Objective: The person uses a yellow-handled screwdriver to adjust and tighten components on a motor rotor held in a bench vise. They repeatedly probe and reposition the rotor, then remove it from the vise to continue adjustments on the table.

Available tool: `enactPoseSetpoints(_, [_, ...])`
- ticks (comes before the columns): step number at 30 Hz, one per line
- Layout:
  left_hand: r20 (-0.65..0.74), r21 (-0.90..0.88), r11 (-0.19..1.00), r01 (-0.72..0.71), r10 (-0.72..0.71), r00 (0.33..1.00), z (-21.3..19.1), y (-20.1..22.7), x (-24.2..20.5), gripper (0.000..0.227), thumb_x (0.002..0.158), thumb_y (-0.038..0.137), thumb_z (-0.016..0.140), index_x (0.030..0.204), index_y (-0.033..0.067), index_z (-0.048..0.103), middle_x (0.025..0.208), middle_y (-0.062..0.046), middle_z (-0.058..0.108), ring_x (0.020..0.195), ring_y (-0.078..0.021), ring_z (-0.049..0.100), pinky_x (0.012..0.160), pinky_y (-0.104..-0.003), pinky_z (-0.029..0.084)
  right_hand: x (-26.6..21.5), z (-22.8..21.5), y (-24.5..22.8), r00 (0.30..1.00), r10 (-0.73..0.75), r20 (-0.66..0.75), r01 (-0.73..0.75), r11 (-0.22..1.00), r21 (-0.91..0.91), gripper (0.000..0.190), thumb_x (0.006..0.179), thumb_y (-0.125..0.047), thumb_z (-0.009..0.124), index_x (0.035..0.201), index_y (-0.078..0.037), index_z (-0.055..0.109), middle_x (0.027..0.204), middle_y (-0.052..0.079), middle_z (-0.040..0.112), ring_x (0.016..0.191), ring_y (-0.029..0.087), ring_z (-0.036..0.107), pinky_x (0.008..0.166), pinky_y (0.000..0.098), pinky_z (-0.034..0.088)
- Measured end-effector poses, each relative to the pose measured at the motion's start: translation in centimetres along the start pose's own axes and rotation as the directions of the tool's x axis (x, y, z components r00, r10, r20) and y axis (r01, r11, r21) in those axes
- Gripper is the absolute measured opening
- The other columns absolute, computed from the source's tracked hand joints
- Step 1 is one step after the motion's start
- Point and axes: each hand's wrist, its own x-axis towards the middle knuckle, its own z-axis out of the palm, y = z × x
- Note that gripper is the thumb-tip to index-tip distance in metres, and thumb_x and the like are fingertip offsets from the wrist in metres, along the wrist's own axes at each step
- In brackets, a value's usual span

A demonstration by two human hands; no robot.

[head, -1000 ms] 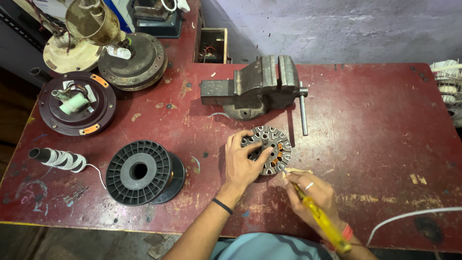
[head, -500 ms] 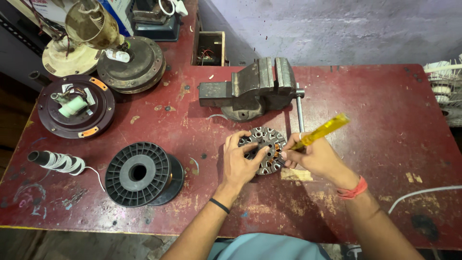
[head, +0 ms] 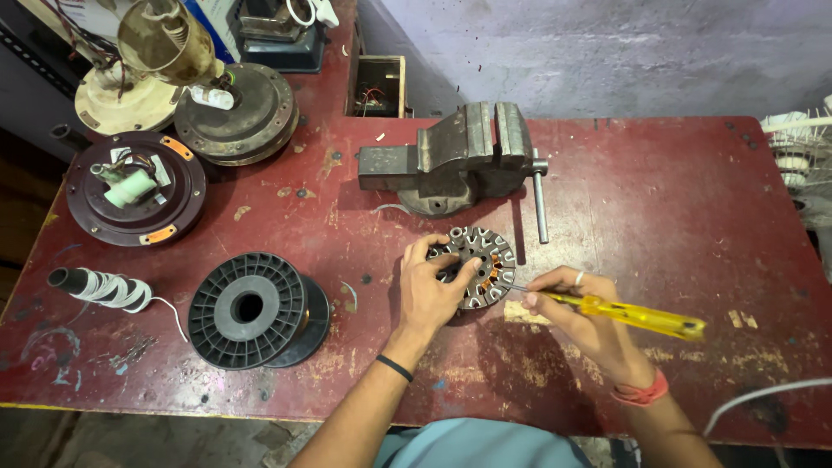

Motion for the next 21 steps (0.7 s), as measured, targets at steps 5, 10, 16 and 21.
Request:
enactPoseSetpoints(5, [-0.006, 0.005, 1.000, -0.002, 0.002, 1.000, 0.0, 0.1, 0.0, 0.035, 0.077, 0.037, 0.084, 0.088, 0.0035, 0.082, 0.119, -0.008, 0.067, 0.114, -0.0293, 0.058, 0.098, -0.041, 0.046, -0.4, 1.1, -0.3, 0.998, 0.042, 0.038, -0.044, 0.997, 0.067, 0.011, 0.087, -0.004, 0.073, 0.097, 0.002, 0.074, 0.080, 0.005, 0.076, 0.072, 0.006, 0.067, 0.062, 0.0224, 0.053])
enactPoseSetpoints(10, [-0.003, 0.018, 1.000, 0.005, -0.005, 1.000, 0.0, 0.2, 0.4, 0.035, 0.076, 0.037, 0.085, 0.087, 0.0041, 0.082, 0.117, -0.007, 0.068, 0.112, -0.0281, 0.060, 0.096, -0.040, 0.047, -0.3, 1.4, -0.5, 0.999, 0.033, 0.032, -0.034, 0.998, 0.053, 0.011, 0.088, -0.006, 0.072, 0.096, 0.002, 0.076, 0.081, 0.005, 0.078, 0.076, 0.007, 0.068, 0.066, 0.0224, 0.055])
enactPoseSetpoints(16, [-0.007, 0.014, 1.000, 0.008, -0.008, 1.000, 0.1, 0.2, 0.3, 0.036, 0.076, 0.037, 0.085, 0.086, 0.0028, 0.082, 0.118, -0.007, 0.068, 0.113, -0.0284, 0.059, 0.096, -0.040, 0.047, -0.3, 1.6, -0.3, 0.996, 0.084, 0.032, -0.086, 0.992, 0.094, 0.012, 0.088, -0.006, 0.071, 0.096, 0.002, 0.075, 0.080, 0.006, 0.078, 0.076, 0.008, 0.071, 0.066, 0.0232, 0.056])
enactPoseSetpoints(21, [0.006, 0.013, 1.000, 0.011, -0.011, 1.000, 0.1, 0.1, 0.2, 0.038, 0.076, 0.038, 0.085, 0.087, 0.0012, 0.081, 0.119, -0.008, 0.068, 0.115, -0.0291, 0.058, 0.098, -0.041, 0.046, -0.3, 1.7, -0.2, 0.995, 0.094, 0.039, -0.099, 0.985, 0.144, 0.012, 0.088, -0.006, 0.070, 0.096, 0.003, 0.074, 0.081, 0.007, 0.078, 0.076, 0.008, 0.071, 0.066, 0.0237, 0.057])
